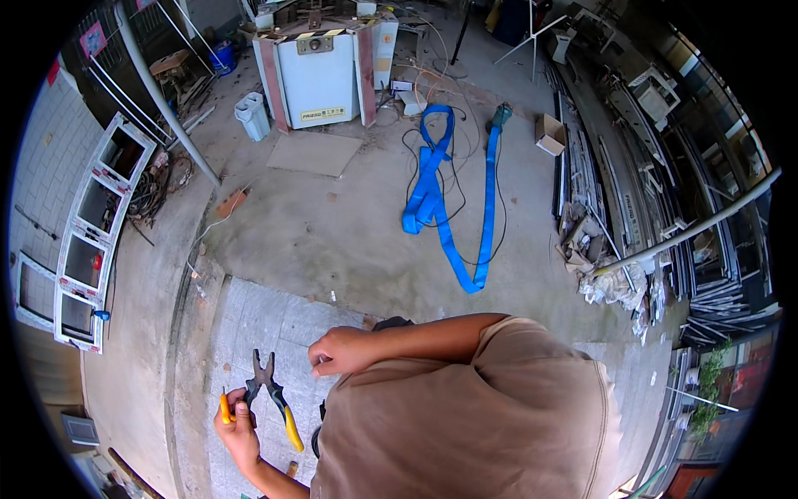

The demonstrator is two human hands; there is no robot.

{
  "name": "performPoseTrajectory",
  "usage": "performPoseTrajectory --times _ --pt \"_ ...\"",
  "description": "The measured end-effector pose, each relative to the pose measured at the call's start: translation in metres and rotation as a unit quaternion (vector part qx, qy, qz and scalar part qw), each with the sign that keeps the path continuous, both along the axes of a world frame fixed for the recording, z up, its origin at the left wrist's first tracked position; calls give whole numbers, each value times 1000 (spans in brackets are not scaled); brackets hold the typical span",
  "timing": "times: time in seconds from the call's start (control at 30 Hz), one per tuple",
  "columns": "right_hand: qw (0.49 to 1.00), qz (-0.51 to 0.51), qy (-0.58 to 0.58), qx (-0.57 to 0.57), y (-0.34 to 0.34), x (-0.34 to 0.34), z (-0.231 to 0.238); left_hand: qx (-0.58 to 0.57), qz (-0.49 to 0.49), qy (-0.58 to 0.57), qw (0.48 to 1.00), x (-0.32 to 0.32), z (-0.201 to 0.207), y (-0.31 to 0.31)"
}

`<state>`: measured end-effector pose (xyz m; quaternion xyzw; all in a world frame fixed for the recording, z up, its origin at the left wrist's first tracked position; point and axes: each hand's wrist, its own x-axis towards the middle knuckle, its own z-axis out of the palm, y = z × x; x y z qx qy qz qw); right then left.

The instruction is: The person assembles a window frame by using pliers to trim and fit black rubber gaskets and metal components into the frame's channels while it rests on a stand.

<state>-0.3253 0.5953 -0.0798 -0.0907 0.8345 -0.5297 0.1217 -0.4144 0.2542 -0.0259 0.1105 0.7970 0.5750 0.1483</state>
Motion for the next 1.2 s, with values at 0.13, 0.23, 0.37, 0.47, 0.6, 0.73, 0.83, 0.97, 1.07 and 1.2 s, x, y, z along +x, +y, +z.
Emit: performPoseTrajectory --times 0.13,0.23,0.37,0.47,0.6,0.73,0.83,0.97,1.07,1.2 --pt "999 -43 -14 3 9 10 4 -2 -41 -15 999 -15 3 25" --pt "998 -64 -9 -1 9 17 -7 4 -75 -38 996 -24 1 39" --pt "996 -88 7 -7 7 25 -10 -7 -115 -36 993 -29 3 54" --pt "995 -102 4 -1 5 29 -12 -23 -129 -48 990 -30 -5 59" --pt "993 -115 -2 5 3 28 -8 0 -148 -57 987 -35 -15 64" --pt "991 -133 9 -15 2 31 -10 10 -149 -64 987 -38 -19 77" --pt "990 -136 17 -39 1 34 -8 25 -124 -79 989 -42 -22 90" --pt "989 -142 15 -42 4 32 -9 37 -123 -91 988 -53 -35 97" --pt "987 -158 17 -34 7 34 -15 45 -124 -124 983 -53 -33 104" --pt "986 -167 6 -19 13 35 -21 43 -147 -162 975 -52 -38 115"
